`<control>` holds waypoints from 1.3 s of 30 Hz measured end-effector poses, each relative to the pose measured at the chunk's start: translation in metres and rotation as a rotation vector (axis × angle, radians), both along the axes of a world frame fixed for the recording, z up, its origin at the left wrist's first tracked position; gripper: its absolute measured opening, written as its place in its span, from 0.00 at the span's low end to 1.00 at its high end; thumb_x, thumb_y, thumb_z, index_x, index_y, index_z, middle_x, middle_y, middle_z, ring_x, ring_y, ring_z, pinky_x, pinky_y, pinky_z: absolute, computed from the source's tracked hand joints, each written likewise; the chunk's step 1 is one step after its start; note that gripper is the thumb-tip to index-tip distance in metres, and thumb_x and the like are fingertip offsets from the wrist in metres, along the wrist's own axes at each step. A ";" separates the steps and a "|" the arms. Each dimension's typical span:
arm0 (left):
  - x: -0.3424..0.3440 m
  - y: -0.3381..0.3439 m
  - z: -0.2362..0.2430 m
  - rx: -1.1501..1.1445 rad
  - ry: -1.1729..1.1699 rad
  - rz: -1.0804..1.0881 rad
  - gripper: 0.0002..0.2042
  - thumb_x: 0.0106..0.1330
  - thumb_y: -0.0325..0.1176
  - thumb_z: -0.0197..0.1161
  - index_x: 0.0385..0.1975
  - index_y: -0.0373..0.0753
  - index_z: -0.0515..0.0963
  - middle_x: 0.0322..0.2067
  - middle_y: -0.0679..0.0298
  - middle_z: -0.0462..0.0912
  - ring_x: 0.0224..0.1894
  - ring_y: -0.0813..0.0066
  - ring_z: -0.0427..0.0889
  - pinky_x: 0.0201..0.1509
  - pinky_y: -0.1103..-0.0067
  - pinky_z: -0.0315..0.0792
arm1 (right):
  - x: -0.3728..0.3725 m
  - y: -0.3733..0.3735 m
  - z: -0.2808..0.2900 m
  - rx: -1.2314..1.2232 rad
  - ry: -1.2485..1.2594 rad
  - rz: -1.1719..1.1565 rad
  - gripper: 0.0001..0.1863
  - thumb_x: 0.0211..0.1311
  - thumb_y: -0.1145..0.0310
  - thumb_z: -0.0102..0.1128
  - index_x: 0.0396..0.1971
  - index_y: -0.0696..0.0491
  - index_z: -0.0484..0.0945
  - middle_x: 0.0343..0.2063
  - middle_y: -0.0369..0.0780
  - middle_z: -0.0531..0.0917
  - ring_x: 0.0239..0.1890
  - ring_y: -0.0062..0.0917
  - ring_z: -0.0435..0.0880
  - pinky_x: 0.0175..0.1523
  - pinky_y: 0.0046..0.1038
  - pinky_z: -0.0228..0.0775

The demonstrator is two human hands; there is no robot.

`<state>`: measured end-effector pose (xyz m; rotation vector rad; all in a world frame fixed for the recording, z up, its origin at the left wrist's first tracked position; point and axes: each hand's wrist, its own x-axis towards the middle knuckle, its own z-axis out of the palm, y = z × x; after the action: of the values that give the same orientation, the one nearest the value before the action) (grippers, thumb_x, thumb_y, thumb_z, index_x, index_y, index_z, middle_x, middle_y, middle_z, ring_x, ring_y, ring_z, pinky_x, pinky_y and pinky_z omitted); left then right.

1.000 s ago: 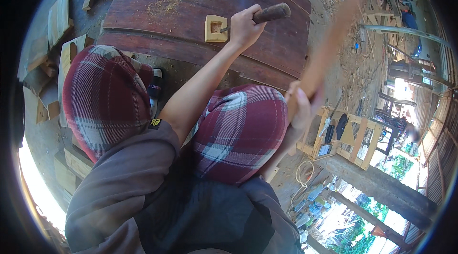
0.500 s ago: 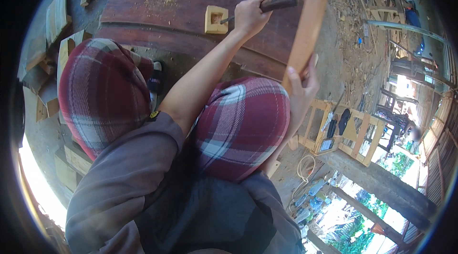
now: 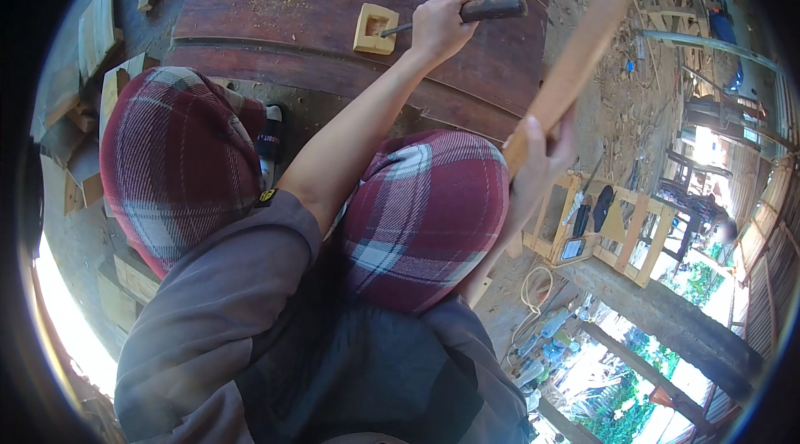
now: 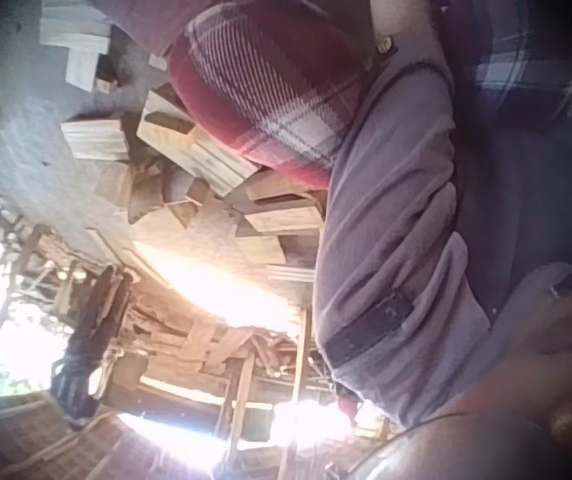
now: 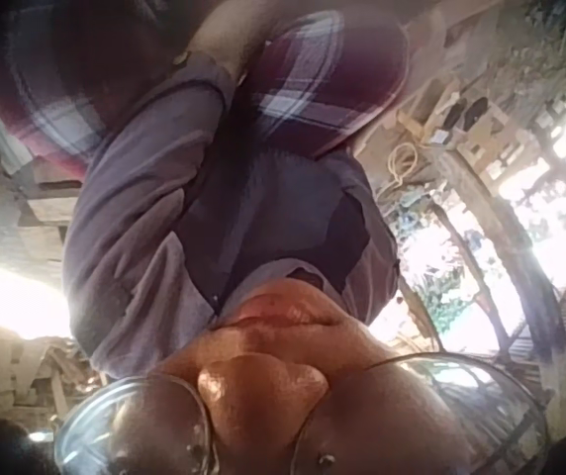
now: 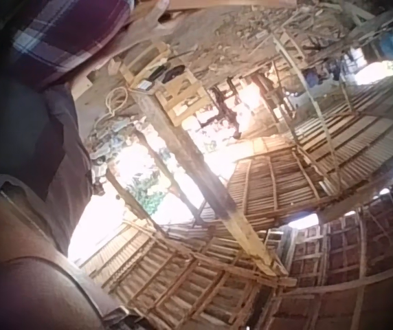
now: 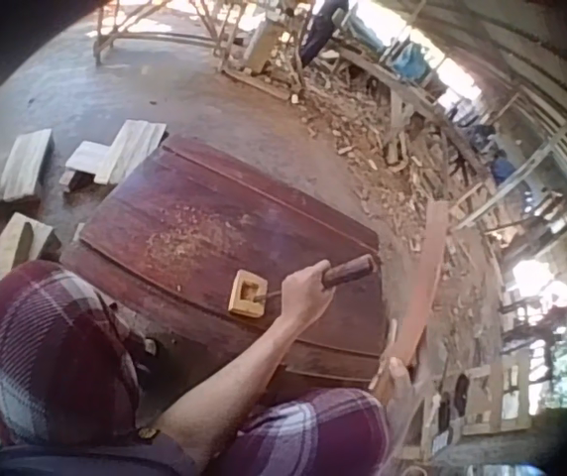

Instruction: Chisel a square hole into a piece of wood using a hammer and chisel.

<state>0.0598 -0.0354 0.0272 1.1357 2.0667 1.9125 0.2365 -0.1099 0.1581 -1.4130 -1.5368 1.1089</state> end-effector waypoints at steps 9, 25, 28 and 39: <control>0.001 -0.001 -0.005 -0.011 -0.011 0.017 0.06 0.51 0.37 0.68 0.26 0.47 0.79 0.23 0.60 0.82 0.29 0.57 0.83 0.32 0.64 0.75 | 0.007 0.001 -0.009 0.066 0.121 -0.021 0.39 0.52 0.73 0.63 0.67 0.61 0.62 0.43 0.50 0.81 0.43 0.31 0.81 0.52 0.30 0.72; 0.004 0.005 0.004 -0.076 0.005 -0.027 0.06 0.55 0.38 0.66 0.29 0.45 0.80 0.24 0.57 0.82 0.30 0.53 0.82 0.34 0.63 0.74 | 0.009 0.023 -0.055 0.123 -0.041 0.159 0.39 0.53 0.75 0.61 0.68 0.61 0.60 0.54 0.49 0.76 0.51 0.31 0.80 0.54 0.27 0.72; 0.004 0.004 -0.002 -0.069 0.020 -0.026 0.07 0.55 0.39 0.66 0.29 0.46 0.81 0.24 0.57 0.83 0.30 0.53 0.83 0.34 0.62 0.74 | 0.013 0.022 -0.042 0.120 -0.069 0.141 0.39 0.54 0.76 0.60 0.69 0.61 0.59 0.54 0.48 0.77 0.50 0.28 0.80 0.54 0.26 0.71; 0.008 0.004 -0.016 -0.108 0.166 -0.055 0.07 0.53 0.40 0.67 0.29 0.47 0.81 0.23 0.58 0.83 0.29 0.53 0.83 0.34 0.63 0.76 | 0.011 0.021 -0.049 0.165 -0.029 0.115 0.37 0.56 0.73 0.66 0.65 0.67 0.62 0.53 0.49 0.78 0.50 0.27 0.79 0.54 0.24 0.71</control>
<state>0.0677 -0.0310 0.0108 1.3529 2.1659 1.7128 0.2471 -0.0890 0.1090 -1.2478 -1.7070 1.0065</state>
